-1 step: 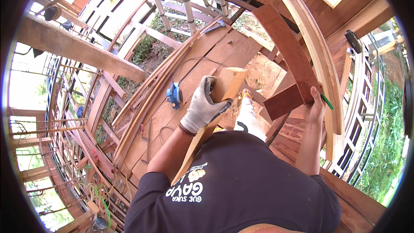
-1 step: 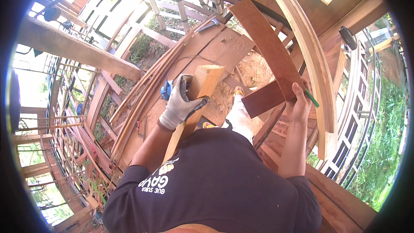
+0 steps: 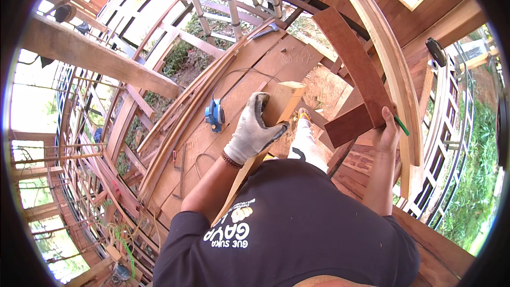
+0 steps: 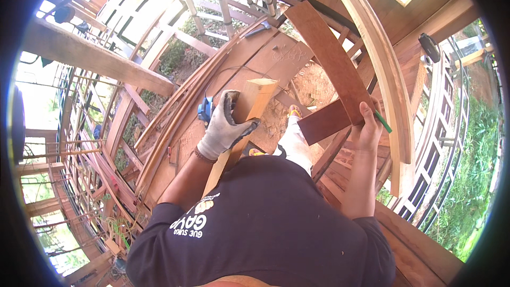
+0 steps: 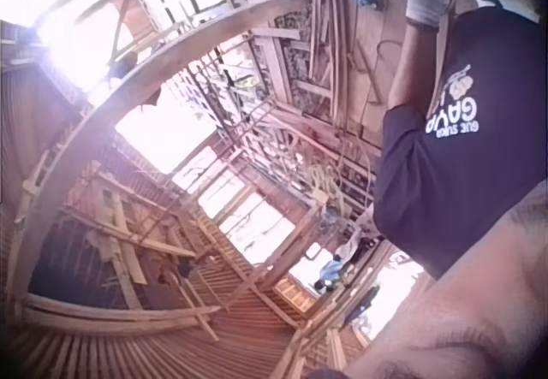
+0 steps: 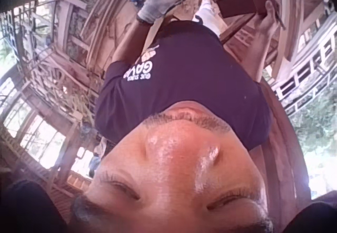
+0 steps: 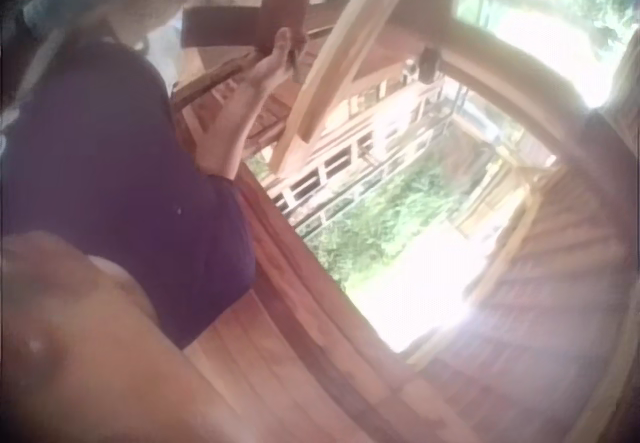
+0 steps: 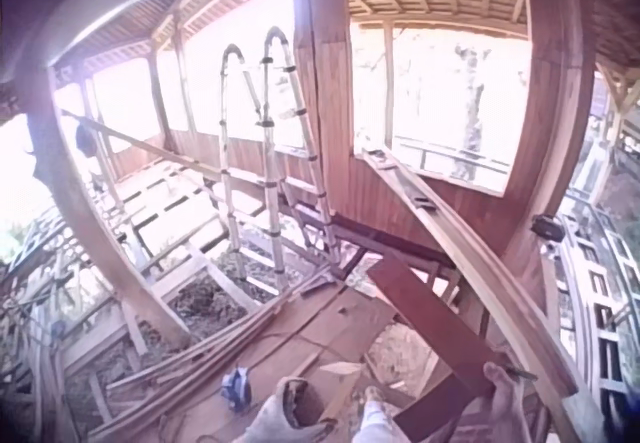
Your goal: The person marks a wooden plank with a pencil and then uses a hand saw to cut along the marked line. After cutting, the person moves the cut piece and places it on a nearby surface.
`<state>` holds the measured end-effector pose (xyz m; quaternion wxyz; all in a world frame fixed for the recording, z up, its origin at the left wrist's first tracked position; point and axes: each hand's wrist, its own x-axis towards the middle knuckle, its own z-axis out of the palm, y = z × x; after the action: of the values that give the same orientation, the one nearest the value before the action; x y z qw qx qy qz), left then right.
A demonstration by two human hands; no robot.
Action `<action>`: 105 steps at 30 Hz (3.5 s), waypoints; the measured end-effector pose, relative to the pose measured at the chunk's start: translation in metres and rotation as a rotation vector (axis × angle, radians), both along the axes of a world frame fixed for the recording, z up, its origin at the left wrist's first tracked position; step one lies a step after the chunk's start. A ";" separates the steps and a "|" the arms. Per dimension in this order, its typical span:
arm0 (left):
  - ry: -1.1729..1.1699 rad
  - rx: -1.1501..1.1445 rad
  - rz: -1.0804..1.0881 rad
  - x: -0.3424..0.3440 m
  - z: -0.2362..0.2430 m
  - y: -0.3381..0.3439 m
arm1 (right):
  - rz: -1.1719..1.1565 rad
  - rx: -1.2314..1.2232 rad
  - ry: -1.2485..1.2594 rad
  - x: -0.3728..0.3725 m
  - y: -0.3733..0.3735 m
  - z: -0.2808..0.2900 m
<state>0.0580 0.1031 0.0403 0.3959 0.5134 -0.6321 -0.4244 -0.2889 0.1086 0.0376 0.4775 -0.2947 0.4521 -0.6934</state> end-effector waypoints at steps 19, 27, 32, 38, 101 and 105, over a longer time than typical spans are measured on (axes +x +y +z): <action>0.510 0.434 -0.411 0.024 -0.043 -0.047 | 0.199 -0.006 -0.310 0.019 0.007 -0.043; 0.750 0.623 -0.568 0.021 -0.080 -0.054 | 0.325 0.006 -0.409 0.036 0.013 -0.045; 0.916 0.925 -0.644 0.022 -0.092 -0.054 | 0.268 0.076 -0.288 0.067 0.015 -0.057; 0.809 0.723 -0.190 0.023 -0.107 -0.049 | 0.437 -0.067 -0.233 0.134 -0.018 -0.043; 0.791 1.143 -0.564 0.062 -0.065 -0.032 | 0.191 -0.230 0.023 0.158 0.041 -0.018; 1.019 1.041 -0.292 0.040 -0.087 -0.063 | 0.186 -0.210 0.215 0.168 0.050 -0.031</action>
<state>0.0979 0.0403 -0.0472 0.2849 0.2848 -0.1490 -0.9031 -0.1213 0.1582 0.0069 0.4549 -0.4560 0.3965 -0.6541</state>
